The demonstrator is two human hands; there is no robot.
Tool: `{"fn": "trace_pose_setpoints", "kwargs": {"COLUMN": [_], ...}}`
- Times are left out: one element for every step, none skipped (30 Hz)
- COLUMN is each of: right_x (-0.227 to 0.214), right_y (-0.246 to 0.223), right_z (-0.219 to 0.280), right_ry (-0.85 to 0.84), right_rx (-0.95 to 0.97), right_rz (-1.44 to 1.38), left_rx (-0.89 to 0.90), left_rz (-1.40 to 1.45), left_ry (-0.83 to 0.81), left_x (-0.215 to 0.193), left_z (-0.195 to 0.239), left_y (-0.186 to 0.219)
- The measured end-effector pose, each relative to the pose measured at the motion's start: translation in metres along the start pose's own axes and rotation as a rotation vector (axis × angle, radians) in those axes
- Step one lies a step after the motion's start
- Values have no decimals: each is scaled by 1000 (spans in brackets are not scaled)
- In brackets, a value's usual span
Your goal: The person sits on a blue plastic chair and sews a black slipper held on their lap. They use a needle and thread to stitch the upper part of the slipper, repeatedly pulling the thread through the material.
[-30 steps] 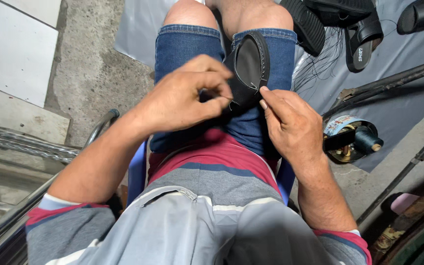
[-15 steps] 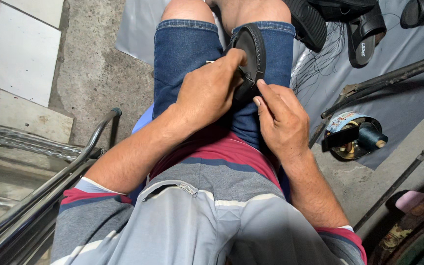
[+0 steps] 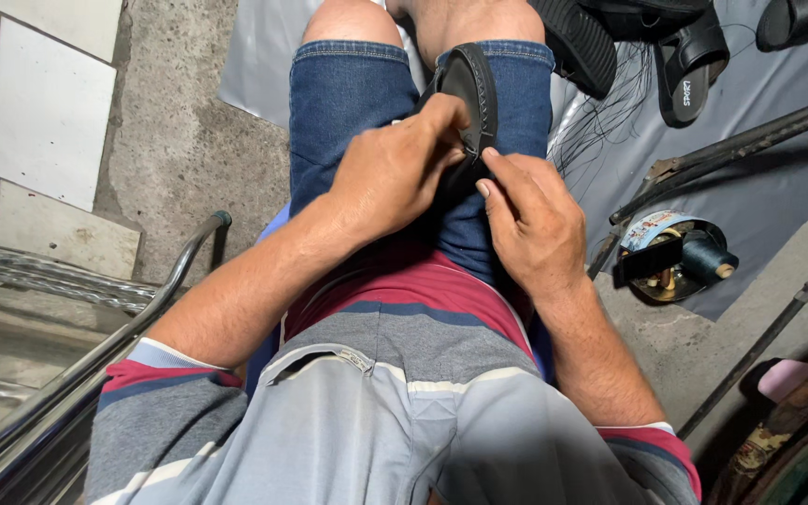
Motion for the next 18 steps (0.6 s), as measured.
{"fn": "trace_pose_setpoints", "kwargs": {"right_x": [-1,-1,1,2,2,4,7,8,10,9,7,6,1,3,4,-2,5,11], "right_y": [-3,-5,-7,-8,-7,-6,-5,0,5,5,1,-3,-3,-5,-6,-3,6,14], "right_z": [-3,-4,-6,-7,-9,-10,-9,-9,-7,-7,-7,-7,-6,-5,-4,-2,3,7], "right_ry": [2,-27,-55,-56,-51,-50,-52,-35,-18,-15,-5,3,5,-53,-111,-114,-255,-396], "right_rx": [1,7,14,15,36,53,50,89,128,129,82,37,39,27,14,20,68,107], "right_rz": [0,0,0,2,3,1,-2,13,27,28,36,44,46,74,102,104,186,266], "left_rx": [2,-65,-131,-130,-143,-160,-164,-123,-83,-80,-42,-5,-2,29,60,60,16,-29], "left_rz": [-1,89,178,180,177,171,170,179,188,188,176,166,167,169,172,177,115,47], "left_ry": [-1,15,31,31,53,78,82,96,109,107,101,95,92,78,64,59,-54,-162], "left_x": [3,6,9,10,9,7,9,8,8,7,6,5,1,-3,-6,-5,6,14], "left_z": [0,1,3,2,3,4,5,4,4,5,5,5,6,8,9,8,7,8], "left_y": [-1,-9,-16,-16,-17,-18,-19,-17,-14,-14,-11,-8,-5,0,5,5,0,-6]}}
Point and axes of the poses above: each hand's wrist, its own z-axis away from the middle knuckle, its own x-axis out of the palm, y = z × x, the point moved 9 cm from there along -z, towards the middle knuckle, and after that the axes turned 4 degrees about -z, right-handed, at the moved point
